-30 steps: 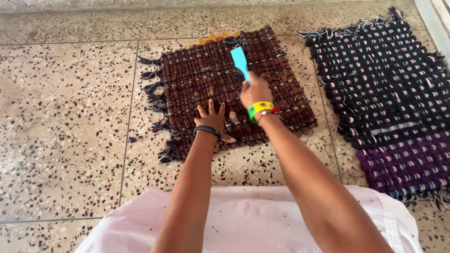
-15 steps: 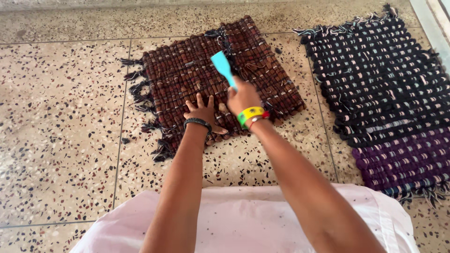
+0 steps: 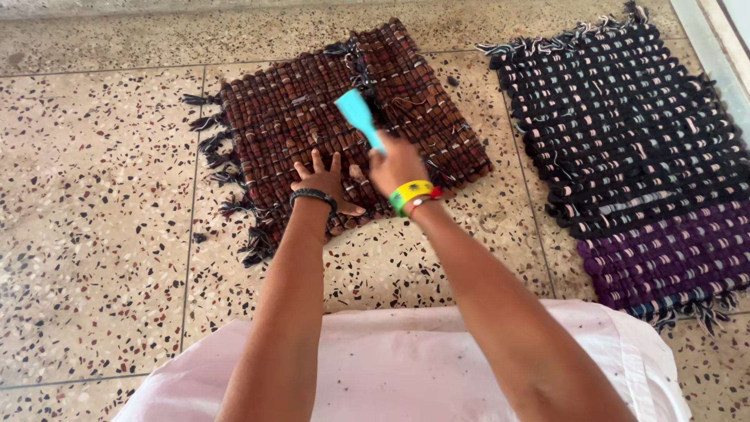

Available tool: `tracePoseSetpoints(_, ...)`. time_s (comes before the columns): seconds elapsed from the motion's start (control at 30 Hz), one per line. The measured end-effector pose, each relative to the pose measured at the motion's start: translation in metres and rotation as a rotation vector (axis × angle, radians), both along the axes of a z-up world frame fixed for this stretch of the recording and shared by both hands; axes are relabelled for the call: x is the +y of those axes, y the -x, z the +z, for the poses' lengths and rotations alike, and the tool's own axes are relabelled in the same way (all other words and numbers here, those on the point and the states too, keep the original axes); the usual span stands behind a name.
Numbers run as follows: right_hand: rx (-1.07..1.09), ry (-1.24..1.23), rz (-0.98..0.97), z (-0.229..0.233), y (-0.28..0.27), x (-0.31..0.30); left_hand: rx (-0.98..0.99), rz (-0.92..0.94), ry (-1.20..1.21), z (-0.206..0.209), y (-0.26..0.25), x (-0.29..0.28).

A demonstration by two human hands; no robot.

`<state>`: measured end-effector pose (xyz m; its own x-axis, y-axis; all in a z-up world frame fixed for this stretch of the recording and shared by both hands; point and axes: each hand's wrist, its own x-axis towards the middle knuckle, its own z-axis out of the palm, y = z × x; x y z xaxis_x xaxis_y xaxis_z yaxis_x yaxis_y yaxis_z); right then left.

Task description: The person cleans a small brown mat by hand using a blue brush on a speckled floor, while two other woven mats are visible nearby.

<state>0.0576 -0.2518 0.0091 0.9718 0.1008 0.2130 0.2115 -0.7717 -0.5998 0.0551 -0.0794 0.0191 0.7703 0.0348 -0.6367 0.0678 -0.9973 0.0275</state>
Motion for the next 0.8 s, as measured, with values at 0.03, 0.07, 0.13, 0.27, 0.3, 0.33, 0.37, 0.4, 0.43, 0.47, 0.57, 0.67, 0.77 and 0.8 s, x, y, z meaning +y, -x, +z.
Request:
tracePoseSetpoints(0.03,0.267,-0.091,0.034,-0.001,0.005,0.012,-0.011,0.003,0.006,0.0,0.0,0.001)
tracePoseSetpoints(0.07,0.001,-0.103,0.123,-0.002,0.01,0.019,-0.022,0.007,0.012,0.0,-0.001,0.002)
tracePoseSetpoints(0.13,-0.524,-0.124,0.313,0.001,0.016,0.029,-0.028,0.009,0.015,0.0,-0.002,0.005)
tracePoseSetpoints(0.27,0.214,-0.069,0.029,0.028,0.005,0.007,-0.044,0.009,0.01,-0.003,-0.006,0.005)
tracePoseSetpoints(0.3,0.24,-0.053,-0.025,0.034,0.005,-0.002,-0.039,0.017,0.01,-0.003,-0.008,0.006)
tracePoseSetpoints(0.33,0.265,-0.037,-0.08,0.037,0.005,-0.006,-0.034,0.024,0.01,-0.003,-0.01,0.005)
tracePoseSetpoints(0.37,0.184,0.001,-0.094,0.038,0.007,-0.005,-0.027,0.03,0.01,-0.003,-0.01,0.005)
tracePoseSetpoints(0.4,0.102,0.04,-0.107,0.038,0.009,-0.004,-0.035,0.031,0.015,-0.003,-0.01,0.005)
tracePoseSetpoints(0.43,0.019,0.08,-0.12,0.038,0.011,-0.002,-0.044,0.031,0.02,-0.004,-0.01,0.005)
tracePoseSetpoints(0.47,0.083,0.013,-0.065,0.035,0.016,0.004,-0.053,0.031,0.025,-0.004,-0.009,0.005)
tracePoseSetpoints(0.57,0.04,-0.107,0.118,0.027,0.029,0.025,-0.063,0.031,0.046,-0.003,-0.01,0.007)
tracePoseSetpoints(0.67,-0.066,-0.072,0.182,0.025,0.031,0.022,-0.091,0.052,0.045,-0.002,-0.01,0.012)
tracePoseSetpoints(0.77,0.179,-0.029,-0.008,0.035,0.019,-0.002,-0.111,0.096,0.047,-0.003,-0.011,0.012)
tracePoseSetpoints(0.8,-0.035,0.016,-0.045,0.036,0.018,-0.011,-0.112,0.115,0.043,-0.003,-0.012,0.012)
